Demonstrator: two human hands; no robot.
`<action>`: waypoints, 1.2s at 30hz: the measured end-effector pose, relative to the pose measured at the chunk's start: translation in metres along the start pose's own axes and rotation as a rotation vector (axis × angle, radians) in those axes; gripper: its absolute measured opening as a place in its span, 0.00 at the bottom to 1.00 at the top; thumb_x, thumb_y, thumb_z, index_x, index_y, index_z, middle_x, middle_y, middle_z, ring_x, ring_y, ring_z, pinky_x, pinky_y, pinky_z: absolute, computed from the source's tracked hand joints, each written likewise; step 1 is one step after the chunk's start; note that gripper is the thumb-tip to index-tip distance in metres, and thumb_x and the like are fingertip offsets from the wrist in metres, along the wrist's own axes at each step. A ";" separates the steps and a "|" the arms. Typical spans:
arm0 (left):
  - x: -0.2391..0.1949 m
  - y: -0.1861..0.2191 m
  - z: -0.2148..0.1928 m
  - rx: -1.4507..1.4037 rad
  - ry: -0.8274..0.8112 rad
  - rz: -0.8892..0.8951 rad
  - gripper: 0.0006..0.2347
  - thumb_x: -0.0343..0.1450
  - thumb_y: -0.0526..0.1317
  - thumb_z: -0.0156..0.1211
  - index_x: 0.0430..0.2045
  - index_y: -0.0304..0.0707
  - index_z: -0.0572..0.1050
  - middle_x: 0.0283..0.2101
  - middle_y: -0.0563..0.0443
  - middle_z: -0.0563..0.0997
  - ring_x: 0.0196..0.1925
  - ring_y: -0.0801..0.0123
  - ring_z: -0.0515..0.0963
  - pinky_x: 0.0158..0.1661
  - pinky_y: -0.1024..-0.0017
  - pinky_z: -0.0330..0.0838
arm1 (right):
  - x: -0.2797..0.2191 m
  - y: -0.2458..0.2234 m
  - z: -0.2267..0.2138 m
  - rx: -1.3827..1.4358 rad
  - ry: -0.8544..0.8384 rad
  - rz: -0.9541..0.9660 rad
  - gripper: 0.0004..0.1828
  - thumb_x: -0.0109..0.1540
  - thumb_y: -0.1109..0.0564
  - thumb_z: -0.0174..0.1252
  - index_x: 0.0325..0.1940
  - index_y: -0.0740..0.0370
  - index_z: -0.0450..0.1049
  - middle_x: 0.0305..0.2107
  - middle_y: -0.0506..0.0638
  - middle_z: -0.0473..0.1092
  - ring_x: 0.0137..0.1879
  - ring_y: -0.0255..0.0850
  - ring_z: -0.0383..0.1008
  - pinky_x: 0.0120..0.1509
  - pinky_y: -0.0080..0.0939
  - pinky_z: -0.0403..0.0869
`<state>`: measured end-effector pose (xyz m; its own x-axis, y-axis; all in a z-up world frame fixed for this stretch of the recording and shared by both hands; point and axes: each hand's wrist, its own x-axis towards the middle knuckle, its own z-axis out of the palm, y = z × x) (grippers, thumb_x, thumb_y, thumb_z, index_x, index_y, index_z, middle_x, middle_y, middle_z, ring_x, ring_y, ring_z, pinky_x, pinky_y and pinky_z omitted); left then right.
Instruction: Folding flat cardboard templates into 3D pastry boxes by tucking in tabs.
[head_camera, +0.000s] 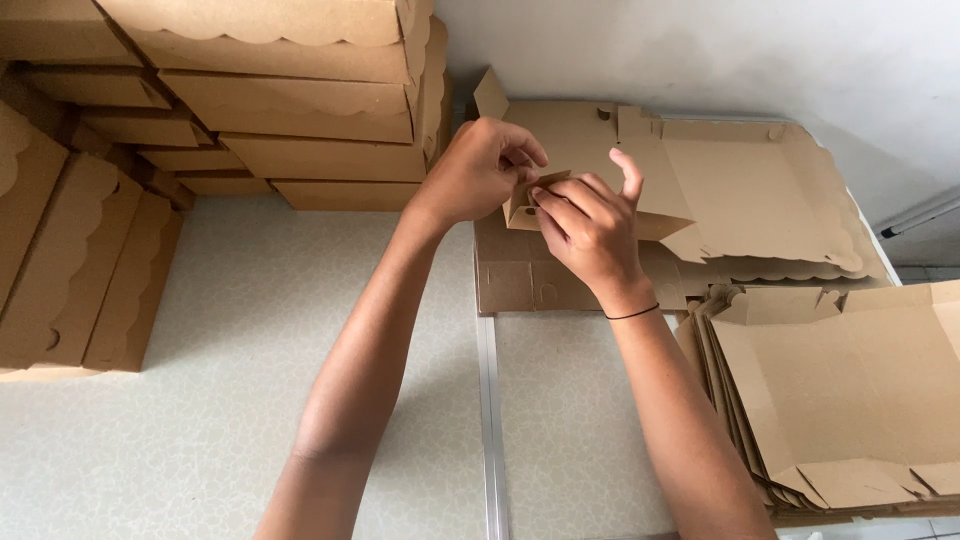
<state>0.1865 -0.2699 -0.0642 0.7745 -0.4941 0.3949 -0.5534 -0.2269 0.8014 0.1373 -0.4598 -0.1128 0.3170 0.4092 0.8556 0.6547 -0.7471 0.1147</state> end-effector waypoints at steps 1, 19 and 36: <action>0.000 -0.001 0.000 0.000 0.001 -0.001 0.07 0.67 0.23 0.64 0.35 0.30 0.83 0.27 0.35 0.84 0.32 0.54 0.84 0.36 0.60 0.79 | 0.001 -0.001 0.000 0.001 0.000 -0.001 0.07 0.60 0.66 0.71 0.37 0.55 0.83 0.31 0.44 0.76 0.39 0.37 0.77 0.73 0.64 0.54; -0.003 -0.009 0.013 0.062 -0.107 -0.054 0.07 0.70 0.25 0.57 0.30 0.35 0.82 0.25 0.39 0.83 0.28 0.54 0.82 0.34 0.61 0.76 | -0.013 0.004 0.010 -0.014 -0.114 0.035 0.05 0.60 0.63 0.70 0.35 0.53 0.82 0.32 0.44 0.74 0.42 0.38 0.76 0.74 0.64 0.53; -0.003 -0.011 0.014 0.023 -0.138 -0.091 0.08 0.69 0.25 0.61 0.38 0.32 0.82 0.30 0.34 0.84 0.33 0.53 0.84 0.36 0.60 0.78 | 0.025 -0.007 -0.035 0.286 -0.521 0.390 0.06 0.57 0.62 0.72 0.37 0.56 0.83 0.35 0.48 0.78 0.44 0.46 0.78 0.72 0.68 0.53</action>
<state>0.1861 -0.2780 -0.0802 0.7731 -0.5808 0.2549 -0.4911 -0.2938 0.8200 0.1168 -0.4625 -0.0746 0.8051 0.3904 0.4465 0.5584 -0.7528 -0.3487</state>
